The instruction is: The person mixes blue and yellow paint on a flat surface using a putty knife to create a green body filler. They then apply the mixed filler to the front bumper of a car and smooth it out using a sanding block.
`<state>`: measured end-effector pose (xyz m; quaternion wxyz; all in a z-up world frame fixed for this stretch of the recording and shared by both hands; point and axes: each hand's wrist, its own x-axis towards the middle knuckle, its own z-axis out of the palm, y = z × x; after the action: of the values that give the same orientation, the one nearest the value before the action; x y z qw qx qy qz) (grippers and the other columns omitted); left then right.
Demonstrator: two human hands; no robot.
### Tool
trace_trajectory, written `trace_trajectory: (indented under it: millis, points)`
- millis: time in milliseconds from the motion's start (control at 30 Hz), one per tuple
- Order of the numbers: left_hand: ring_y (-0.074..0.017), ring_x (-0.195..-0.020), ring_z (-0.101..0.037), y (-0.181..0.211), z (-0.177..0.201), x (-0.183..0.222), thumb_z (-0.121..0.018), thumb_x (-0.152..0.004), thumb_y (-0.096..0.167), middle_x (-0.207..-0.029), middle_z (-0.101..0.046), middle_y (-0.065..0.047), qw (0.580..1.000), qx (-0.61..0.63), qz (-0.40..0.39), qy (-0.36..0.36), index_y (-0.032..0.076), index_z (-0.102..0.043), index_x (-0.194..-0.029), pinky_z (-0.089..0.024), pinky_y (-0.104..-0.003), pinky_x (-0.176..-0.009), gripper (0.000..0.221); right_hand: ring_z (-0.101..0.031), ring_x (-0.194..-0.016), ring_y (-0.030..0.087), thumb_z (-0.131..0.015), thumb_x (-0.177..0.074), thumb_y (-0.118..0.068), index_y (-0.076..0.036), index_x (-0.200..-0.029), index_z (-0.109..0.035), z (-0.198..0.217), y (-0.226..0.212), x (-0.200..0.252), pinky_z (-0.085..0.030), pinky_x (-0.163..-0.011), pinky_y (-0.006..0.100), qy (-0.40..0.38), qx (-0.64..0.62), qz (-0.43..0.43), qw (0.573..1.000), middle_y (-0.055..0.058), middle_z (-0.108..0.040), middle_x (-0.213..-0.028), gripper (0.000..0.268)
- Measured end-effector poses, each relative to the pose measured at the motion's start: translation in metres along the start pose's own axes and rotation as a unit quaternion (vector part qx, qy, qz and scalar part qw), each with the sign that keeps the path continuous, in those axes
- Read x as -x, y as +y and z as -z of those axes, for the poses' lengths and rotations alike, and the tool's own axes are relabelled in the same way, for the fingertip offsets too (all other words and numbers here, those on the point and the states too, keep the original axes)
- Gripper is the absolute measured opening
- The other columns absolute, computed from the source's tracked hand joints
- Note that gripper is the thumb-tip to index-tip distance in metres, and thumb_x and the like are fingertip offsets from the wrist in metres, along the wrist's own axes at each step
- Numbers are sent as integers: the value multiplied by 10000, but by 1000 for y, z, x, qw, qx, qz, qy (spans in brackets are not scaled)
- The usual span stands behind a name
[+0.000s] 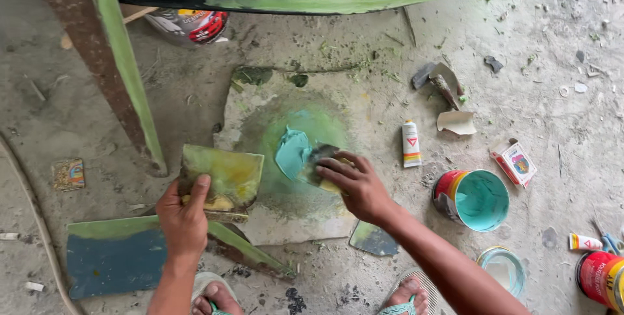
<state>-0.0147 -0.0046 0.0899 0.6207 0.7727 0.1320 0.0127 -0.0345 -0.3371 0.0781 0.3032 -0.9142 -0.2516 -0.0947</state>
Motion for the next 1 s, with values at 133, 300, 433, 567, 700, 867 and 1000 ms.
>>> trace_trajectory:
  millis: [133,300,433,567,700,867,1000]
  points:
    - [-323,-1150,-624,6,8,-4,-613,-902,364,-1152,-638,-44,1000,20,19,0,146,-601,-1246,-583,-546,-1029,408,-383,-1393,357,-536,-914,-98,-156,-1439,-472,-48,22,20,-347,-1066,537,-104,109,-15,988,60,-503,-1479,531]
    - [-219,-912,-648,22,32,-9,-583,-1047,250,-902,-674,-150,999,9,-2,35,23,-681,-1064,-556,-491,-812,248,-533,-1213,301,-574,-760,-132,-213,-1194,-654,-27,5,21,-450,-893,447,-111,197,-17,974,20,-633,-1266,449]
    - [-213,-947,-653,29,47,-13,-590,-1039,222,-915,-672,-137,996,43,19,70,25,-671,-1059,-570,-489,-847,214,-603,-1081,265,-513,-817,-187,-224,-1023,-705,6,-4,-32,-446,-843,431,-123,234,47,963,19,-707,-1030,284]
    - [-177,-829,-655,34,59,-11,-603,-1016,238,-833,-667,-130,994,89,6,65,32,-683,-993,-586,-439,-746,223,-550,-1183,285,-504,-912,-187,-228,-1079,-683,1,-21,-94,-418,-887,427,-115,233,192,946,32,-672,-1137,248]
    - [-243,-892,-669,25,65,-15,-597,-1005,223,-893,-669,-177,989,122,-5,78,6,-672,-1046,-576,-487,-759,233,-496,-1244,311,-562,-912,-174,-223,-1129,-643,-15,-20,-126,-411,-910,449,-215,240,253,912,56,-636,-1199,236]
    - [-261,-946,-662,18,73,-20,-597,-999,233,-947,-673,-182,989,121,10,84,-2,-667,-1087,-568,-513,-816,260,-493,-1216,305,-651,-850,-265,-269,-1252,-577,-18,-15,-142,-465,-865,424,-374,314,219,844,42,-591,-1281,409]
    - [-299,-972,-664,16,73,-23,-592,-995,263,-965,-668,-201,988,129,21,78,6,-660,-1105,-550,-567,-870,287,-548,-1122,282,-676,-789,-238,-296,-1231,-599,-19,-3,-135,-542,-751,424,-353,329,147,864,0,-603,-1231,452]
